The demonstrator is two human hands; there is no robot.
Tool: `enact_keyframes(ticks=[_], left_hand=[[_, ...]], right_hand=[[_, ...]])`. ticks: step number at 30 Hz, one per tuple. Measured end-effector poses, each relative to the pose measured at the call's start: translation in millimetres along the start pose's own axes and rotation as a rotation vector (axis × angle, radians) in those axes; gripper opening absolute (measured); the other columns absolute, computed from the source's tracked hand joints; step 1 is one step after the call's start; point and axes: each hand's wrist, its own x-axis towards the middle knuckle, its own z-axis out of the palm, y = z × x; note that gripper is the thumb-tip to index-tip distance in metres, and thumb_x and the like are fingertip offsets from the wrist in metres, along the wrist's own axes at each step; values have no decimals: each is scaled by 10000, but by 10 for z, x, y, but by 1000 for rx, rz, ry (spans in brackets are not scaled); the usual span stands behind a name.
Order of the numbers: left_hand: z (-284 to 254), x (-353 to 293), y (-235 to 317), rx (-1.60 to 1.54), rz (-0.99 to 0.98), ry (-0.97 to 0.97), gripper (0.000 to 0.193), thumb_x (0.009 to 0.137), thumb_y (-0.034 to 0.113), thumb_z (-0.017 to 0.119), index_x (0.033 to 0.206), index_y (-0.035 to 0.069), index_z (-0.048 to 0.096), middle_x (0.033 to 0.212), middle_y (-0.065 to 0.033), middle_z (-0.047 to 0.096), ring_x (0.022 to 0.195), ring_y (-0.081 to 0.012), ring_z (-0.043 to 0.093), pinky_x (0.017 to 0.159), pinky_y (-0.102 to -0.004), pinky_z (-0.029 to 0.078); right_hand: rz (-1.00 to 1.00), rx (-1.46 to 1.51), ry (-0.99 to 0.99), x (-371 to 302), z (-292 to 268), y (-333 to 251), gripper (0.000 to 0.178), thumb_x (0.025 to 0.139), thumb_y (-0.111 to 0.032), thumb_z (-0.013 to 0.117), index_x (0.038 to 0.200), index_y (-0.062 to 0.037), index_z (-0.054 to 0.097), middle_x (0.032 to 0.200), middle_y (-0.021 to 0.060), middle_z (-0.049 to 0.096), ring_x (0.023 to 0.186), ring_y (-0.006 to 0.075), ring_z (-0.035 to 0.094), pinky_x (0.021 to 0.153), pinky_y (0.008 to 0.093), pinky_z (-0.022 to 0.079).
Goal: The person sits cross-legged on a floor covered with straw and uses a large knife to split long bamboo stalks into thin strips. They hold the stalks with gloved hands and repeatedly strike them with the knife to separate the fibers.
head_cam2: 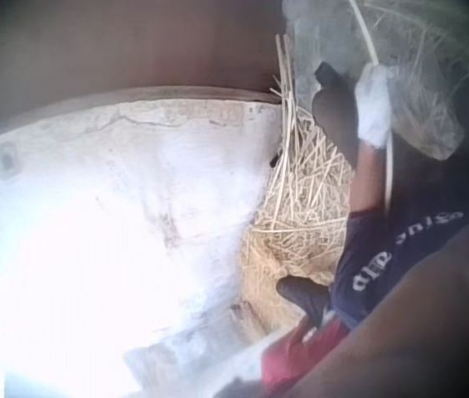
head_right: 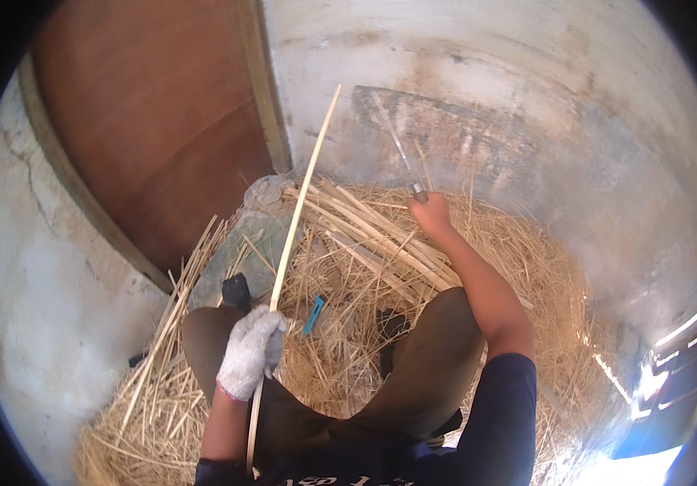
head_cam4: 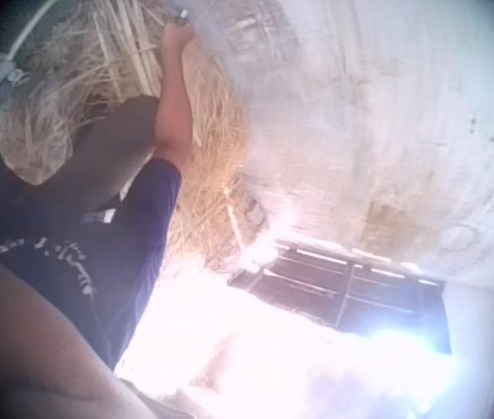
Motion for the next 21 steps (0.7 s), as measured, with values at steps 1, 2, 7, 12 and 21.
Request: enact_keyframes(ticks=[1, 2, 7, 12, 21], left_hand=[[-1, 27, 15, 12, 27, 28, 195, 1043, 227, 569, 890, 107, 581, 605, 84, 404, 457, -30, 348, 405, -221, 275], [-22, 48, 15, 21, 51, 62, 196, 1044, 240, 575, 895, 114, 586, 616, 87, 417, 474, -28, 361, 419, -219, 283], [-122, 141, 3, -64, 96, 143, 140, 1023, 172, 576, 913, 91, 607, 610, 92, 404, 469, -26, 329, 427, -208, 268], [-115, 165, -52, -63, 146, 112, 116, 1030, 175, 577, 988, 79, 627, 645, 80, 423, 505, -31, 357, 445, -211, 285], [-129, 243, -140, 132, 286, 193, 129, 1049, 206, 590, 1040, 81, 624, 682, 69, 457, 537, -34, 386, 482, -216, 321]], right_hand=[[-15, -13, 21, 1, 14, -36, 325, 800, -279, 716, 707, 20, 629, 618, 149, 588, 581, 250, 566, 606, 426, 444], [-31, -26, 34, 2, 33, -72, 329, 804, -280, 717, 697, 17, 622, 606, 140, 577, 570, 238, 555, 598, 422, 439], [-275, -149, -130, -220, 24, -586, 241, 825, -223, 687, 837, 17, 704, 623, 167, 613, 590, 265, 621, 608, 418, 475], [-623, -312, -435, -666, 83, -1086, 173, 807, -216, 731, 809, -53, 674, 602, 128, 612, 539, 266, 621, 577, 405, 501], [-717, -423, -471, -938, 195, -1332, 134, 779, -194, 730, 822, -77, 680, 634, 129, 653, 583, 326, 667, 594, 419, 538]])
